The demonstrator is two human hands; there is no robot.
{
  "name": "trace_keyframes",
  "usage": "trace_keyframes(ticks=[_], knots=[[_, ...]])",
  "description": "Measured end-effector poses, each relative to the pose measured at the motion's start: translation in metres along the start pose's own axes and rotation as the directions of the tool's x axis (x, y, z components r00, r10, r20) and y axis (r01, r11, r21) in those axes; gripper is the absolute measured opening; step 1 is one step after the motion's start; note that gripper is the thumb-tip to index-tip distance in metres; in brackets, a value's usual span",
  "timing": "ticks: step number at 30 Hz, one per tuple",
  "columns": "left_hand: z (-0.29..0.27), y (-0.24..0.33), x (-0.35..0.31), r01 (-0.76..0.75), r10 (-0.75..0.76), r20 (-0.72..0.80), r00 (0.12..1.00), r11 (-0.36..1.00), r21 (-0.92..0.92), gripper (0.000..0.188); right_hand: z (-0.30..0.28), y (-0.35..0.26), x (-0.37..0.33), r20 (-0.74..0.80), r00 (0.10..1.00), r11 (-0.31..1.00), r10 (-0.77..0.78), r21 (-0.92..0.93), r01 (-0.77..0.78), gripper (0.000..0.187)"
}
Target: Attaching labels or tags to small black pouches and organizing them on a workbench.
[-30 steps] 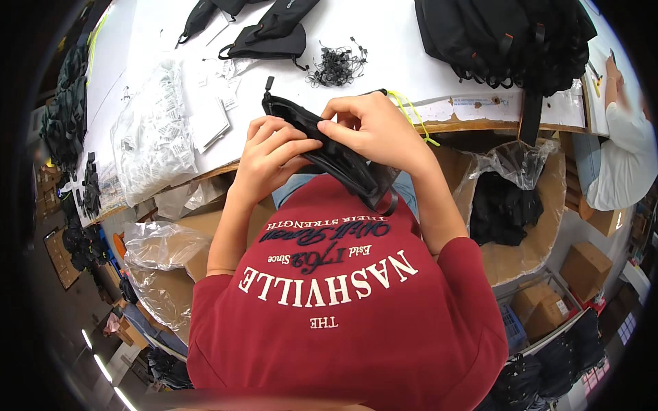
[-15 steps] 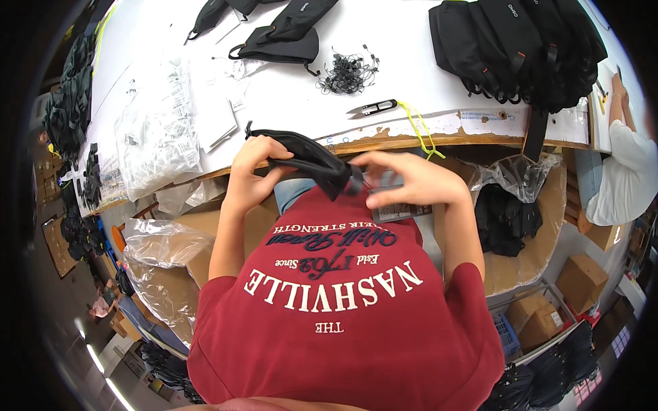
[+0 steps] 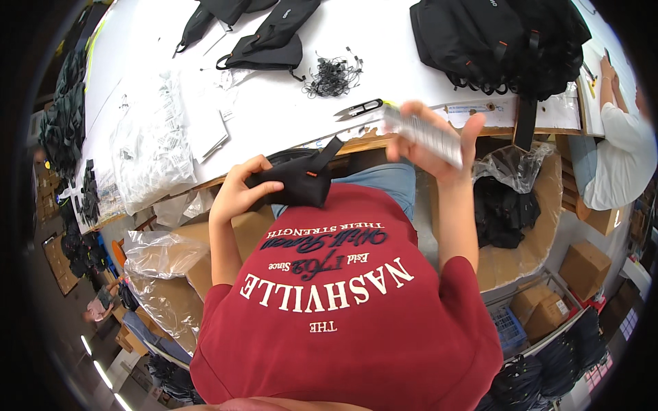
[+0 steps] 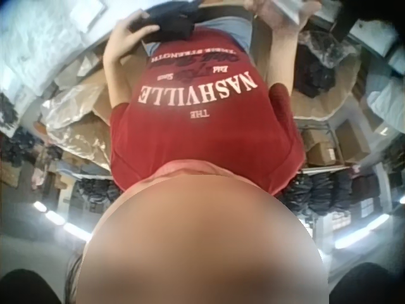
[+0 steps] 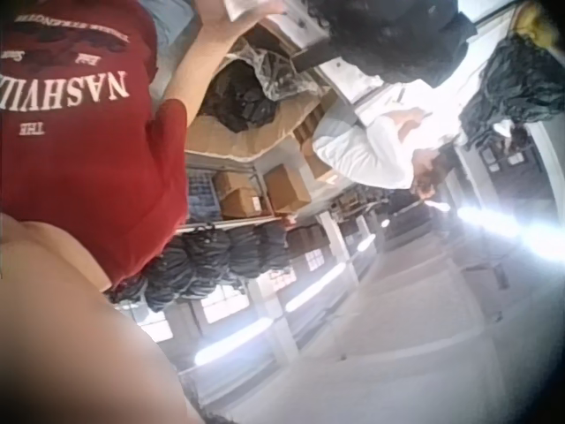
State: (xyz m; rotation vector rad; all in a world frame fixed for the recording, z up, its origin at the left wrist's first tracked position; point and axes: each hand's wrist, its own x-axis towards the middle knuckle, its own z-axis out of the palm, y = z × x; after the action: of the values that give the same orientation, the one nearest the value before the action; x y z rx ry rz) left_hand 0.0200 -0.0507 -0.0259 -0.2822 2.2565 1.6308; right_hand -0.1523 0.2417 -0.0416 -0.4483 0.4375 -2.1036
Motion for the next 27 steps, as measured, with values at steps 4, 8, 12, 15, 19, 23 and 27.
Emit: trace_keyframes(ticks=[4, 8, 12, 15, 19, 23, 27], knots=[[0.013, 0.011, -0.011, 0.010, 0.028, 0.171, 0.985, 0.976, -0.216, 0.024, -0.060, 0.025, 0.015, -0.415, 0.873, 0.961, -0.258, -0.203, 0.187, 0.028], [0.018, 0.020, -0.011, -0.007, 0.054, 0.257, 0.965, 0.984, -0.180, 0.023, -0.016, 0.064, 0.058, -0.781, 0.587, 0.971, -0.212, -0.235, 0.037, 0.033], [0.020, 0.025, -0.013, -0.020, 0.062, 0.271, 0.960, 0.987, -0.157, 0.023, -0.004, 0.082, 0.069, -0.720, 0.694, 0.998, 0.007, -0.033, -0.045, 0.041], [0.021, 0.024, -0.014, -0.013, 0.055, 0.255, 0.965, 0.987, -0.163, 0.023, -0.004, 0.081, 0.062, -0.628, 0.776, 0.996, 0.060, -0.009, -0.084, 0.040], [0.021, 0.023, -0.015, -0.041, 0.080, 0.236, 0.968, 0.985, -0.165, 0.023, -0.008, 0.074, 0.053, -0.665, 0.740, 0.991, 0.103, 0.007, -0.131, 0.041], [0.022, 0.023, -0.014, -0.028, 0.067, 0.235, 0.970, 0.986, -0.166, 0.023, 0.001, 0.067, 0.054, -0.745, 0.666, 0.974, 0.026, -0.131, -0.184, 0.042], [0.020, 0.022, -0.014, -0.041, 0.074, 0.228, 0.971, 0.989, -0.144, 0.023, 0.003, 0.064, 0.058, -0.836, 0.539, 0.979, 0.103, -0.011, -0.203, 0.041]])
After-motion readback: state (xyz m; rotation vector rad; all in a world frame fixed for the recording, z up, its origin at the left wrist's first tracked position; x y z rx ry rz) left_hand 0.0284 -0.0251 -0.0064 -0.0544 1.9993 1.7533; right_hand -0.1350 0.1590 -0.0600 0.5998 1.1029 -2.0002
